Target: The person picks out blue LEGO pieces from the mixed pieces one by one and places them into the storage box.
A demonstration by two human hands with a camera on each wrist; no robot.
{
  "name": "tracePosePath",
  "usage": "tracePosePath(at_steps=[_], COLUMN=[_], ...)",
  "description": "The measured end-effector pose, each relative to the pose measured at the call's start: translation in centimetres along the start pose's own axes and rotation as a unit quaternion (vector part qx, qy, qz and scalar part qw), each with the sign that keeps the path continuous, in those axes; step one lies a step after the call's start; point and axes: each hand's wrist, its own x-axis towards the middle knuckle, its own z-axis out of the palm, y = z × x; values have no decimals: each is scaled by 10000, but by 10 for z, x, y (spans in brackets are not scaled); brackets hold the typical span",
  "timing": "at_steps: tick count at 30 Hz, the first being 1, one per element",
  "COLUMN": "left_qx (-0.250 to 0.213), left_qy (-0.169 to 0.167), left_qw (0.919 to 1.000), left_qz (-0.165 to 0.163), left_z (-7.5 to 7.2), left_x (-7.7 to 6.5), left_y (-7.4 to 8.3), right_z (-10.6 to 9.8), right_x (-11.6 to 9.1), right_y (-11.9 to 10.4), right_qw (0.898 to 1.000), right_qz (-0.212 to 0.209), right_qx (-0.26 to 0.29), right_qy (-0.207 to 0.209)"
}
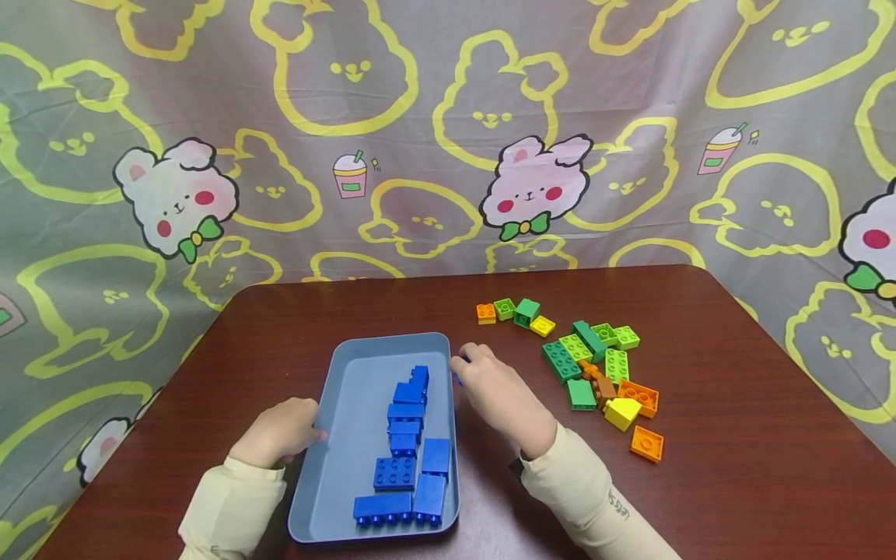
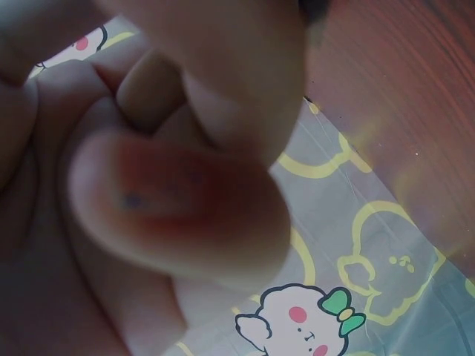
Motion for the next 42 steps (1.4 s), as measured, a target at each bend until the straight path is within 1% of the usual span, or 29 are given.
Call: tracePosePath(at_steps=[4, 14, 18, 27, 36, 42], left_qx=[-12, 31, 21, -15, 19, 124], left_qy=[-21, 4, 15, 28, -8, 38], left_qw=[10000, 10000, 10000, 10000, 10000, 9999], left_qz=[2, 10, 20, 28, 6, 92], left_z=[0, 0, 0, 1, -1, 1], left_x=[0, 0, 0, 0, 0, 2], left_y=[0, -1, -1, -1, 0, -1], right_z=[2, 9, 13, 20, 29, 34], right_x=[0, 0, 1, 2, 2, 3], right_y=[-5, -13, -17, -21, -22, -21], right_qw=[9999, 9965, 9952, 9887, 9856, 9832], right_qz=[-116, -827, -965, -1351, -1474, -1636], right_qx=[-38, -63, -75, -462, -475, -438], right_qy=[-32, -94, -166, -466, -685, -678])
